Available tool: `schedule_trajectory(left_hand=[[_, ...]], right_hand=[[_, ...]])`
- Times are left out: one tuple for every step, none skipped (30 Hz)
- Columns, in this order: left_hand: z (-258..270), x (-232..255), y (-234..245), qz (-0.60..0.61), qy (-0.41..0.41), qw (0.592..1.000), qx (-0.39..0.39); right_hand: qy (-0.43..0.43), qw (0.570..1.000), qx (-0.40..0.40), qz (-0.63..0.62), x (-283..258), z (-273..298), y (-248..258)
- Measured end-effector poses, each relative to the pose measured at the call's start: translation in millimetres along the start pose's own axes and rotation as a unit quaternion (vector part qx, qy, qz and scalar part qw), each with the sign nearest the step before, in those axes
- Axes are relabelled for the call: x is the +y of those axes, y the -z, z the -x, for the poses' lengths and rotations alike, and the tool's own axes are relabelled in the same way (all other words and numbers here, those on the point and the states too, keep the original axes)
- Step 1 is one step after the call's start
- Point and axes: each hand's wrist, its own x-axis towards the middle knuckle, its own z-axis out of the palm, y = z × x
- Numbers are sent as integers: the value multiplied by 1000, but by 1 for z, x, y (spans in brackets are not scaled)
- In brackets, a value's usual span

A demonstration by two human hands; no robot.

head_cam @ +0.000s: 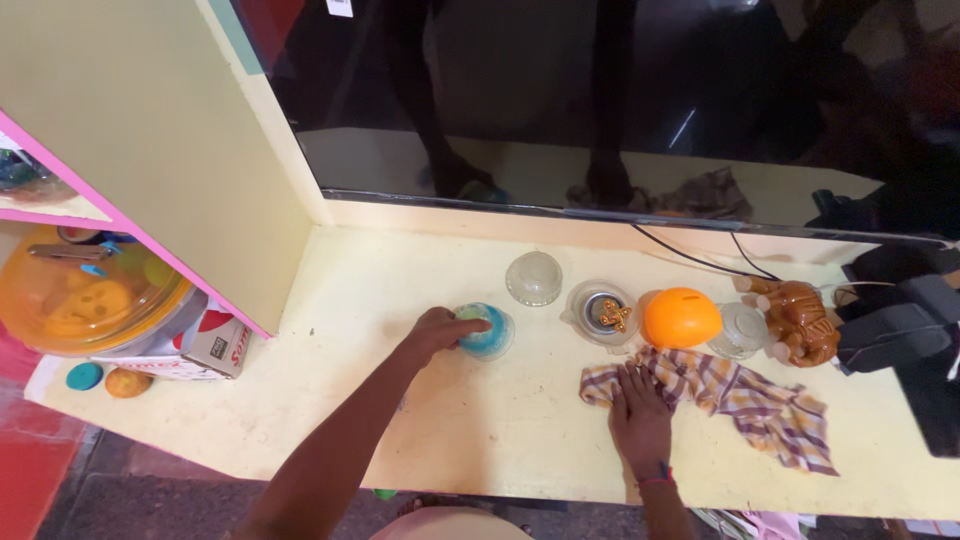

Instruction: The person wipes the interiors and exteriors of small glass jars and lids with a cloth, then places them on a shelf and arranges other items on the desk.

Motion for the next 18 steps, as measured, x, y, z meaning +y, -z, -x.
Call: schedule_trajectory(left_hand=[[0, 4, -2, -35, -2, 999, 10], [-1, 9, -5, -69, -4, 997, 21], [-2, 14, -8, -103, -5, 994, 32], [-1, 18, -11, -128, -26, 990, 44], [-1, 23, -14, -154, -46, 985, 55], [0, 27, -19, -181, -67, 979, 64], [1, 32, -23, -191, -64, 977, 65], [2, 38, -27, -202, -64, 975, 66], [4, 45, -32, -213, -63, 973, 67], [6, 49, -36, -218, -68, 971, 73], [10, 53, -41, -223, -72, 969, 80], [13, 55, -44, -228, -75, 967, 88], [15, 57, -48, -230, -83, 965, 93], [17, 59, -51, -232, -92, 963, 98], [17, 60, -53, -234, -101, 961, 104], [18, 60, -54, -237, -104, 961, 101], [17, 59, -54, -239, -107, 960, 99], [18, 58, -53, -242, -109, 959, 97]], right_hand=[[-4, 1000, 7, 25, -5, 0, -3], [-7, 999, 14, 49, -9, -1, -6], [-6, 999, 16, 46, -11, -2, -5], [-7, 999, 17, 42, -12, -2, -3], [-8, 999, 18, 38, -14, -1, -2], [-8, 999, 18, 33, -15, -1, -1], [-9, 999, 17, 28, -16, -1, 0], [-10, 999, 19, 25, -16, -3, 1], [-11, 999, 21, 27, -16, -3, 1], [-12, 999, 23, 29, -18, -3, 0], [-13, 999, 26, 31, -18, -3, 1], [-17, 999, 22, 32, -19, -2, 1], [-20, 999, 19, 33, -19, -2, 2], [-23, 999, 16, 33, -19, -2, 2], [-23, 999, 18, 33, -19, -1, 1], [-22, 999, 20, 34, -18, -2, 0], [-22, 999, 21, 35, -18, -1, 0], [-21, 999, 19, 35, -17, 0, 0]])
